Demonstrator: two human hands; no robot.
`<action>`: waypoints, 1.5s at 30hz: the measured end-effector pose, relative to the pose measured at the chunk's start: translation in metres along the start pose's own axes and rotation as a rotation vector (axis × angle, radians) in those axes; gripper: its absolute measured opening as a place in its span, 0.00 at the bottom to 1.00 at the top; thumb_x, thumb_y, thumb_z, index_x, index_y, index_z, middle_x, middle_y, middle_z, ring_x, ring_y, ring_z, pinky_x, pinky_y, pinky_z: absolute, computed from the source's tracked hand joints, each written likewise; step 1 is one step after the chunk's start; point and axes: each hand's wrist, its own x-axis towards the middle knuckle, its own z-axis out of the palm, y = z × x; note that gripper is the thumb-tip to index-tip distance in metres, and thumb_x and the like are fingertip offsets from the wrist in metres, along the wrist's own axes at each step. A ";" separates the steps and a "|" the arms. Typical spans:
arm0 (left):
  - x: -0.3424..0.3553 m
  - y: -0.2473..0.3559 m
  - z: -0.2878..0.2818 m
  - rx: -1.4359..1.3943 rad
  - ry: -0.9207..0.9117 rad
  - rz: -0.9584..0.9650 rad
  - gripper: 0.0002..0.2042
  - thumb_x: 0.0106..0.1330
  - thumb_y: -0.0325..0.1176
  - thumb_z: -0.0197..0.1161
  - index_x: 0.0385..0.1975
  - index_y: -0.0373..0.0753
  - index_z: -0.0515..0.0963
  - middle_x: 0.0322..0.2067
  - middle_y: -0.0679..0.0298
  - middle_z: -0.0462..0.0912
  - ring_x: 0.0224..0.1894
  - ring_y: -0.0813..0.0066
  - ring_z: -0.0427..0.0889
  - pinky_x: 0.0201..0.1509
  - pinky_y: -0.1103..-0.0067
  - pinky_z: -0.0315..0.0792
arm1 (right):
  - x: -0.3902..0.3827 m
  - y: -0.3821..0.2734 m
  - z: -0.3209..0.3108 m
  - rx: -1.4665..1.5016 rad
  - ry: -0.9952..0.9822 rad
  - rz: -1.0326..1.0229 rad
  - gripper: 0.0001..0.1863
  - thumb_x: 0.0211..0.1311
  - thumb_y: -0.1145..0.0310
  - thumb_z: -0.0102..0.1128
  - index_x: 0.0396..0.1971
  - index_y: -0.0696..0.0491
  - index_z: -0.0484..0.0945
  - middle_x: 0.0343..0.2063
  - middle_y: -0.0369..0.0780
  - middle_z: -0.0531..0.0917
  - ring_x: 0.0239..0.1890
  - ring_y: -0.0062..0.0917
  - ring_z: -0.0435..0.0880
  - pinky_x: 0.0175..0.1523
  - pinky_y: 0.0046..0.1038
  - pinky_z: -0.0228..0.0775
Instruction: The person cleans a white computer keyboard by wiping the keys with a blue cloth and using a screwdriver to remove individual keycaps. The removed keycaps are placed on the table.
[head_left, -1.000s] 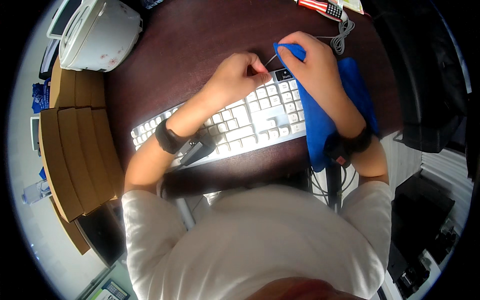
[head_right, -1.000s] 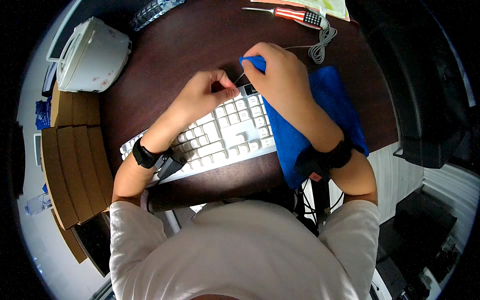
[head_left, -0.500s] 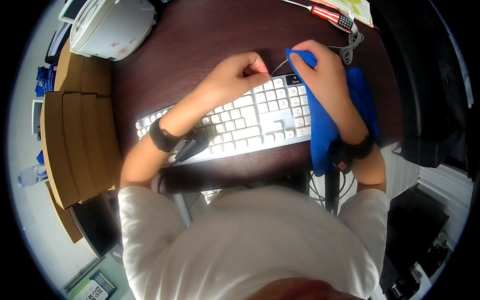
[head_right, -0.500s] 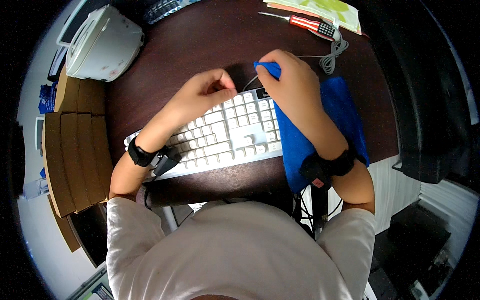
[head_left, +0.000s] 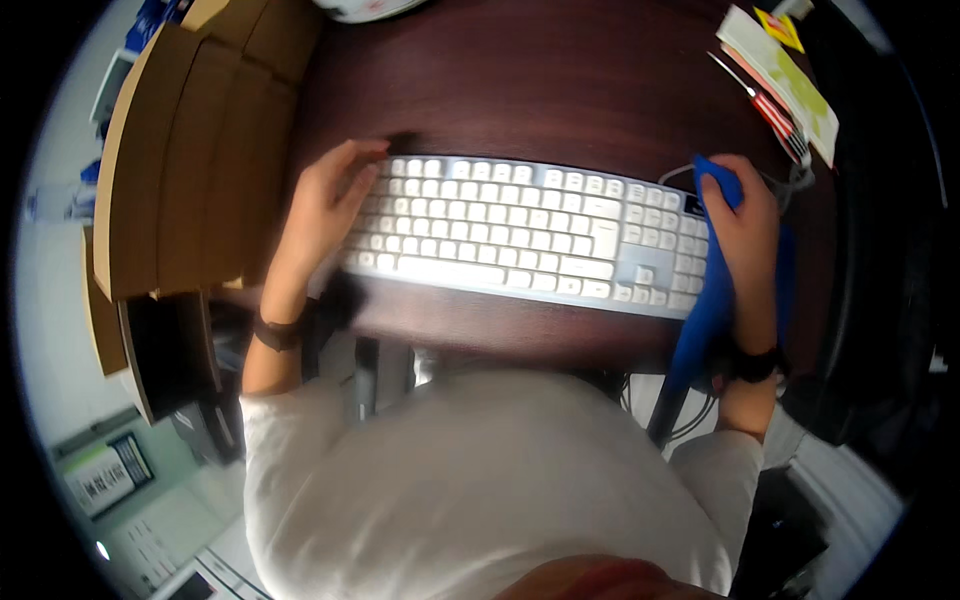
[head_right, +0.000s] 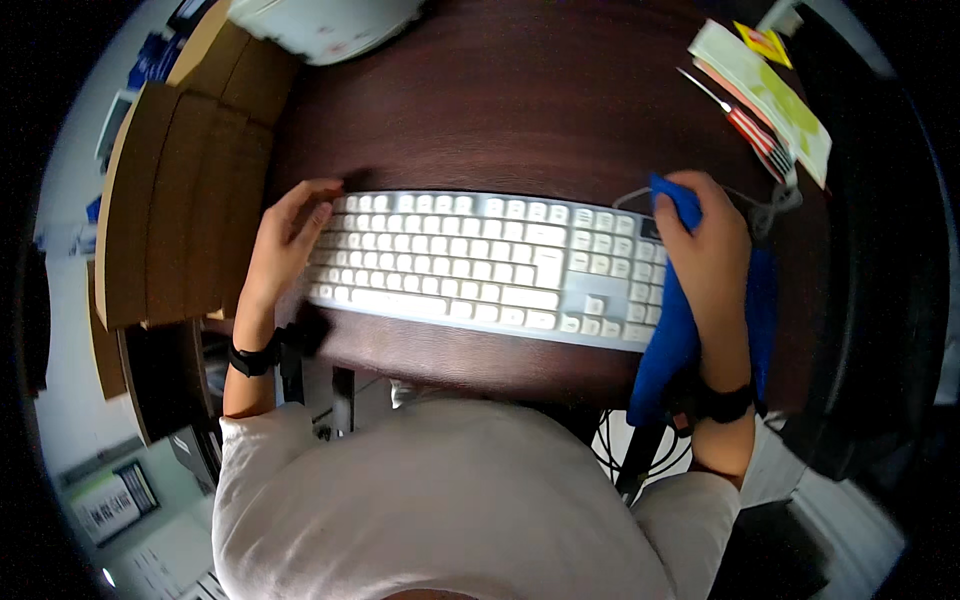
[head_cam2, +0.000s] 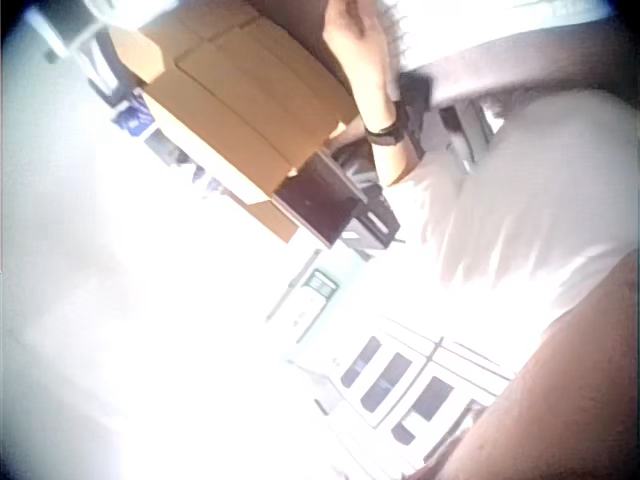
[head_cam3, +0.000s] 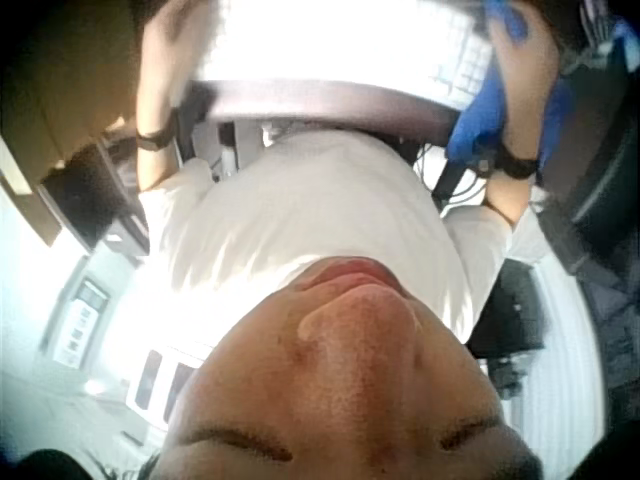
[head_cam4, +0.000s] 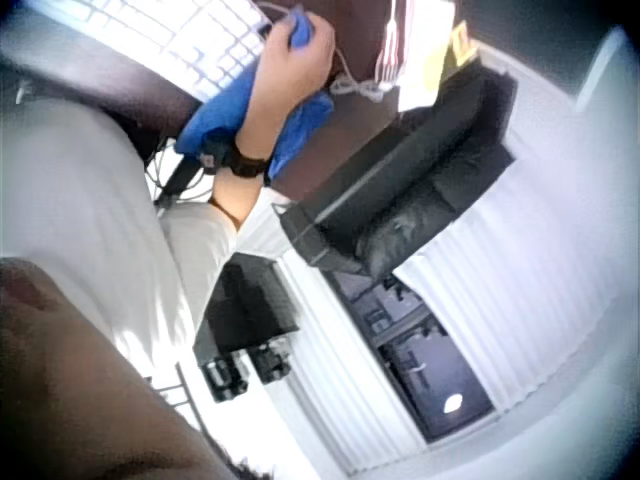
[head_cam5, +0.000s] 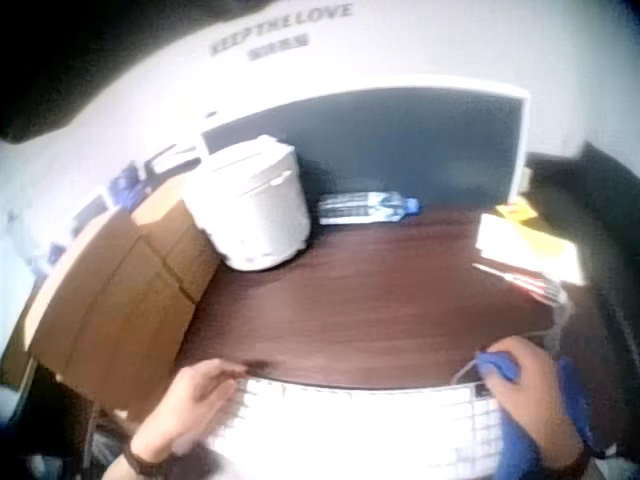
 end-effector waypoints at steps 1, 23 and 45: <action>-0.006 -0.010 -0.006 0.029 0.040 -0.014 0.12 0.72 0.27 0.56 0.52 0.34 0.77 0.47 0.60 0.83 0.51 0.76 0.78 0.56 0.80 0.70 | 0.000 0.003 0.000 -0.050 0.018 -0.014 0.12 0.63 0.65 0.60 0.43 0.54 0.80 0.35 0.42 0.84 0.38 0.31 0.84 0.45 0.30 0.74; -0.041 -0.044 -0.014 0.118 0.219 0.146 0.10 0.67 0.27 0.61 0.44 0.28 0.78 0.35 0.55 0.81 0.40 0.70 0.79 0.47 0.78 0.71 | 0.045 0.011 -0.069 -0.398 -0.123 -0.267 0.13 0.64 0.71 0.61 0.47 0.56 0.76 0.42 0.45 0.80 0.45 0.36 0.81 0.50 0.31 0.72; 0.008 -0.071 -0.043 -0.372 -0.212 -0.178 0.14 0.69 0.41 0.59 0.26 0.36 0.76 0.23 0.63 0.82 0.20 0.77 0.83 0.23 0.82 0.70 | 0.113 0.001 -0.064 -0.598 -0.247 -0.316 0.16 0.62 0.67 0.63 0.44 0.63 0.79 0.37 0.51 0.82 0.38 0.42 0.82 0.44 0.33 0.73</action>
